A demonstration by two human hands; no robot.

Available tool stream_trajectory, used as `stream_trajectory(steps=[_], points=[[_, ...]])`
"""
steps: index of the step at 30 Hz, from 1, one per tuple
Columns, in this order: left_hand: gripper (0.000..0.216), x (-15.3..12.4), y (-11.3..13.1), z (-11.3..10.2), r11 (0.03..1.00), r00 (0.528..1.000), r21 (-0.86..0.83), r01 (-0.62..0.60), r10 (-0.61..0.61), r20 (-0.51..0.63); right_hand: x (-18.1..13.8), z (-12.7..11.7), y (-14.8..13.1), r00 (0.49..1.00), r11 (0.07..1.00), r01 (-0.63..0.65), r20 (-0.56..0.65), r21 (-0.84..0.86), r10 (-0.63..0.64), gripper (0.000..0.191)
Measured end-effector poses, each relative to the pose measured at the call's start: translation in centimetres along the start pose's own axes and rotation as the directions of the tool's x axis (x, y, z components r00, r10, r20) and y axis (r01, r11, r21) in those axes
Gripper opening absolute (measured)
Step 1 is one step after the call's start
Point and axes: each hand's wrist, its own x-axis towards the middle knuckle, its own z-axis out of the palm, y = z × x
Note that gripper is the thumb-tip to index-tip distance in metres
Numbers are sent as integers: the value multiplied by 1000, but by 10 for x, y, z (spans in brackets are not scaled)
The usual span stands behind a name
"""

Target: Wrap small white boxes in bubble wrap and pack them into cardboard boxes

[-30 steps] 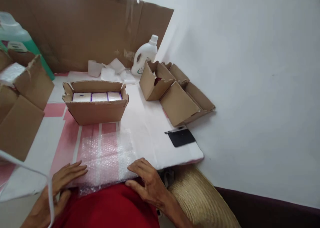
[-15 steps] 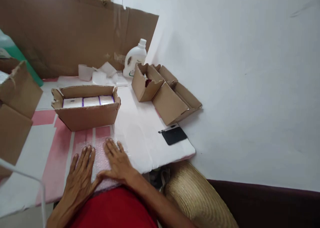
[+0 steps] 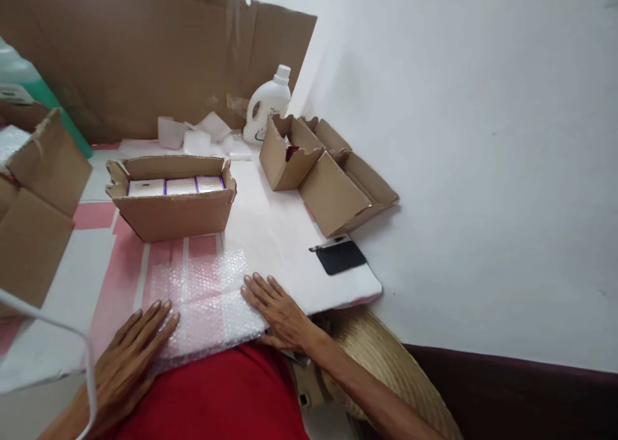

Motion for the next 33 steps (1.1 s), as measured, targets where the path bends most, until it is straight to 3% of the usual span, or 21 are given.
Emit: stream_trajectory(steps=[6,9,12,14,18,19,21,23,28,33], points=[[54,-11,0,8,992,996,-124,-10,-2,-95,-14,9,-5,991,998,20,-135,54,-12,64],[45,-10,-3,7,952,986,-296,83,-121,-115,-11,10,-6,960,985,-3,-276,171,51,41],[33,-1,-2,5,837,931,-493,237,-340,-132,2,11,-11,885,940,-71,-414,334,214,23],[28,9,3,4,685,835,-613,393,-545,-75,12,11,-19,812,888,-156,-456,432,365,22],[37,31,20,2,347,525,-670,656,-847,76,28,13,-39,664,800,-296,-490,521,565,29],[38,36,24,3,303,471,-664,683,-878,84,31,15,-43,638,796,-321,-504,513,582,28],[38,42,30,6,290,428,-648,704,-902,61,36,19,-49,599,795,-371,-531,480,600,25],[35,44,31,11,360,450,-604,711,-893,-2,39,22,-52,581,794,-410,-542,450,607,22],[28,41,28,23,597,587,-442,670,-790,-178,44,24,-52,570,785,-457,-539,419,620,14],[28,43,24,25,692,649,-338,637,-719,-250,47,22,-53,542,771,-457,-547,445,637,15]])
